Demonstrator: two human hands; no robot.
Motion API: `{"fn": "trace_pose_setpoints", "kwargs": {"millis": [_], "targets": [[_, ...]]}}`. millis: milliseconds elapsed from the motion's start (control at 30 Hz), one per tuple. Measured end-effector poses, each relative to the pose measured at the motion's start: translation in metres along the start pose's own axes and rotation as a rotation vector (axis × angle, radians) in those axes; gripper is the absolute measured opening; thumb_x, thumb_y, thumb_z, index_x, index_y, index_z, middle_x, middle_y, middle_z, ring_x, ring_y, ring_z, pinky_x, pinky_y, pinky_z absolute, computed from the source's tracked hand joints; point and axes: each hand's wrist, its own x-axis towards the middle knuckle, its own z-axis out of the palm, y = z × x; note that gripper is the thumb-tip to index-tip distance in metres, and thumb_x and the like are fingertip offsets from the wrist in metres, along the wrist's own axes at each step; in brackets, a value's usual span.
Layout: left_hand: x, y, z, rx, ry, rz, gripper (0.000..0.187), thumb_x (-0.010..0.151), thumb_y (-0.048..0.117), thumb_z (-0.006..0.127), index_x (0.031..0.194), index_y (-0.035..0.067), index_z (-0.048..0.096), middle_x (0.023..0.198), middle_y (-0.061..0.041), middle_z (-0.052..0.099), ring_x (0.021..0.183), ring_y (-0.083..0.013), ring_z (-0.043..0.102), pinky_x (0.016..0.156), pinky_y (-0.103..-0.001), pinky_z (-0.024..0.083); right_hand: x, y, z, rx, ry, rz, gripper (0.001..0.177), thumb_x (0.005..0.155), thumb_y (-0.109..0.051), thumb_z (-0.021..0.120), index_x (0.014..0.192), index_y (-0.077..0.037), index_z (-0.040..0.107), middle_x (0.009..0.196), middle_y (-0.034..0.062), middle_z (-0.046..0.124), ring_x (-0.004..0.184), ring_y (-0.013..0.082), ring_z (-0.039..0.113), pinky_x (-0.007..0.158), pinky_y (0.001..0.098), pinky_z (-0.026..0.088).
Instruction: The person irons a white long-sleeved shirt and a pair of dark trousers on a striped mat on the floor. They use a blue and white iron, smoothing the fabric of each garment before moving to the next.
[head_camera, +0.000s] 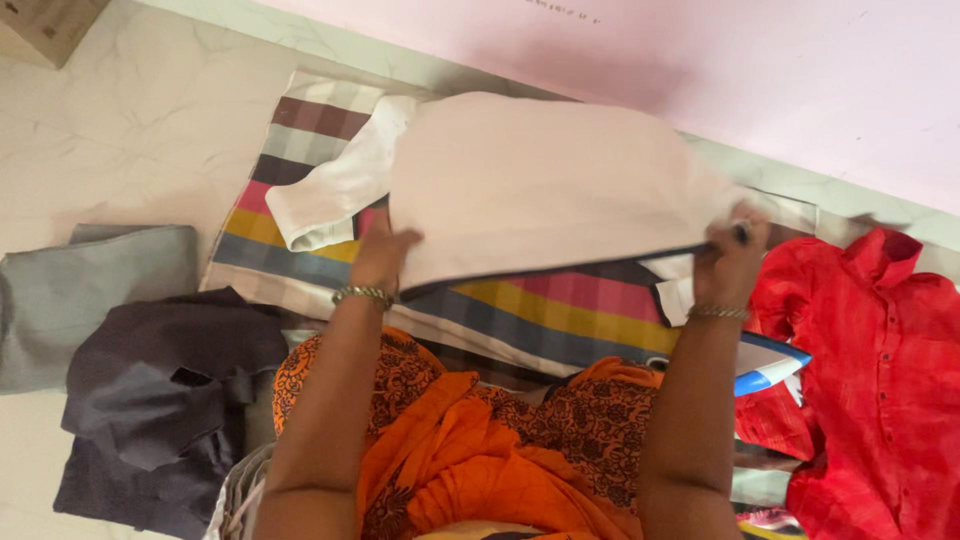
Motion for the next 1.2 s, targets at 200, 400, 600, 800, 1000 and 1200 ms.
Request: {"fn": "trace_pose_setpoints", "kwargs": {"millis": [200, 400, 600, 800, 1000, 1200], "targets": [[0.011, -0.189, 0.003, 0.680, -0.112, -0.432, 0.068, 0.087, 0.012, 0.073, 0.137, -0.013, 0.036, 0.127, -0.031, 0.060, 0.111, -0.0353, 0.067, 0.093, -0.037, 0.058, -0.085, 0.108, -0.114, -1.175, 0.146, 0.476, 0.036, 0.080, 0.003, 0.060, 0.113, -0.011, 0.068, 0.108, 0.0148, 0.070, 0.079, 0.0307, 0.069, 0.062, 0.0379, 0.059], [-0.003, -0.229, 0.029, 1.076, -0.181, -0.663, 0.092, 0.096, 0.014, 0.059, 0.161, -0.007, -0.003, 0.142, -0.034, 0.052, 0.122, -0.0357, 0.064, 0.095, -0.038, 0.058, -0.085, 0.147, -0.130, -2.032, -0.252, 0.575, 0.030, 0.087, -0.019, 0.066, 0.109, -0.003, 0.079, 0.116, 0.0254, 0.075, 0.104, 0.0382, 0.071, 0.091, 0.0456, 0.058], [-0.018, -0.211, 0.030, 1.423, -0.097, -0.597, 0.094, 0.096, 0.019, 0.061, 0.161, 0.002, -0.005, 0.165, -0.034, 0.007, 0.126, -0.0449, 0.057, 0.085, -0.039, 0.065, -0.100, 0.152, -0.090, -2.202, -0.129, 0.767, 0.038, 0.096, -0.023, 0.059, 0.128, -0.006, 0.069, 0.149, 0.0185, 0.053, 0.137, 0.0352, 0.053, 0.105, 0.0476, 0.050], [-0.033, -0.209, 0.052, 1.759, -0.547, 0.076, 0.087, 0.092, 0.033, 0.069, 0.159, 0.026, 0.013, 0.165, -0.015, 0.002, 0.146, -0.0437, 0.033, 0.107, -0.056, 0.042, -0.125, 0.184, -0.059, -2.111, -0.884, 0.632, 0.065, 0.101, -0.040, 0.046, 0.160, -0.027, 0.023, 0.167, 0.0127, 0.017, 0.153, 0.0369, 0.020, 0.119, 0.0507, 0.033], [-0.054, -0.173, 0.058, 1.855, -0.704, -0.455, 0.069, 0.096, 0.033, 0.064, 0.154, 0.022, 0.029, 0.161, -0.014, 0.019, 0.141, -0.0414, 0.044, 0.108, -0.056, 0.044, -0.131, 0.197, -0.068, -2.063, -0.884, 0.989, 0.060, 0.100, -0.046, 0.051, 0.154, -0.022, 0.039, 0.161, 0.0150, 0.036, 0.144, 0.0370, 0.043, 0.115, 0.0496, 0.042], [-0.061, -0.156, 0.061, 1.903, -0.725, -0.535, 0.053, 0.098, 0.034, 0.064, 0.146, 0.013, 0.052, 0.153, -0.016, 0.045, 0.137, -0.0398, 0.050, 0.109, -0.060, 0.041, -0.143, 0.109, -0.073, -1.689, -0.140, 0.340, 0.039, 0.092, -0.033, 0.062, 0.121, -0.010, 0.071, 0.102, 0.0185, 0.076, 0.096, 0.0369, 0.074, 0.089, 0.0462, 0.058]]}}
